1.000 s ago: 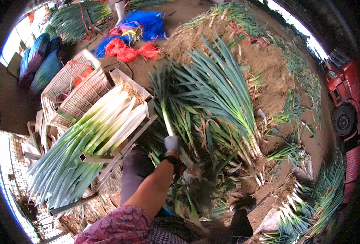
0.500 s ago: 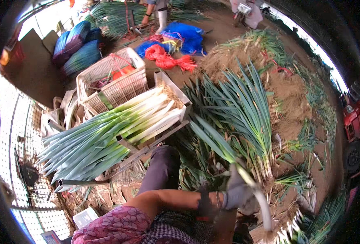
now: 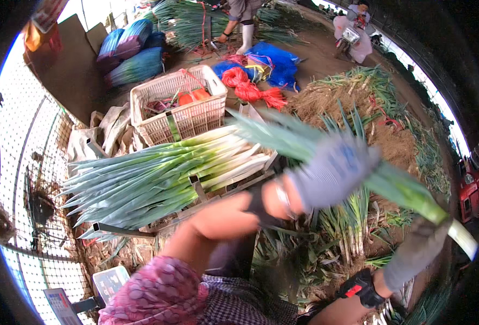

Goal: The person picks up leeks from a pile, peels away the outer layers by hand, and places the cleaned stalks into a crate.

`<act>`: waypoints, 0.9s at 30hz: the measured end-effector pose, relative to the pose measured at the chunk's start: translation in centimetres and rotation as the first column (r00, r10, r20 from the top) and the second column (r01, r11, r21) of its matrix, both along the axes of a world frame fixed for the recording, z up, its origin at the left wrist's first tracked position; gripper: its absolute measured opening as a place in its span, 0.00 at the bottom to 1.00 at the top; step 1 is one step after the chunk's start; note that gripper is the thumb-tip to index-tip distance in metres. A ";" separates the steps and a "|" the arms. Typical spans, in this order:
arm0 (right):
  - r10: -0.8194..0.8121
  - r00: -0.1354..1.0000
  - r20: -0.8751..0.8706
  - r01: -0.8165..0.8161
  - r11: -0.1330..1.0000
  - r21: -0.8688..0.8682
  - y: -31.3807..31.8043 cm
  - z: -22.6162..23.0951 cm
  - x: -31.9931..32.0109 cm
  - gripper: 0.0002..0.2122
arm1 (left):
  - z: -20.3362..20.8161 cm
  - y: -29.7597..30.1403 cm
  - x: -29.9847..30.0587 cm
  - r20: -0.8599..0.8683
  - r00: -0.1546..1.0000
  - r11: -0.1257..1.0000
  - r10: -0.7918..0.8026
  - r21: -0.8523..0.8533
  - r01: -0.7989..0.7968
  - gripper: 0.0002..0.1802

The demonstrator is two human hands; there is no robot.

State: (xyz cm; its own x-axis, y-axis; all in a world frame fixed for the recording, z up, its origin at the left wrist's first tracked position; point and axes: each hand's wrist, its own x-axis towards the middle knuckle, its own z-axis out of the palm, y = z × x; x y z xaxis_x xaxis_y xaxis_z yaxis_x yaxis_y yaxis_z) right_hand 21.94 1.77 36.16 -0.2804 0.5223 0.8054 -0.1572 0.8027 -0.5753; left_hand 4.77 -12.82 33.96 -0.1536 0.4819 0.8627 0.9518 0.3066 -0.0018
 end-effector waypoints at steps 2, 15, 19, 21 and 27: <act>0.054 0.975 0.214 -0.068 0.996 0.056 0.1 -1.1 -1.4 0.15 | 2.9 -7.3 -3.8 -0.076 0.994 0.994 0.075 -0.077 -0.080 0.20; 0.737 0.584 0.341 0.042 0.391 -0.919 -6.2 -30.2 -1.7 0.11 | -23.2 -30.7 -6.6 0.175 0.567 0.435 0.805 -0.823 -0.364 0.06; 0.705 0.566 0.427 0.073 0.474 -0.878 -4.5 -32.4 -0.2 0.11 | -25.5 -29.2 -7.6 0.156 0.600 0.416 0.785 -0.850 -0.324 0.06; 0.689 0.592 0.419 0.087 0.462 -0.883 -3.6 -34.0 0.8 0.10 | -25.8 -28.9 -7.4 0.096 0.620 0.388 0.778 -0.851 -0.354 0.08; 0.634 0.619 0.464 0.054 0.555 -0.830 -3.5 -38.4 2.4 0.12 | -26.4 -30.1 -7.5 0.062 0.647 0.346 0.760 -0.882 -0.322 0.10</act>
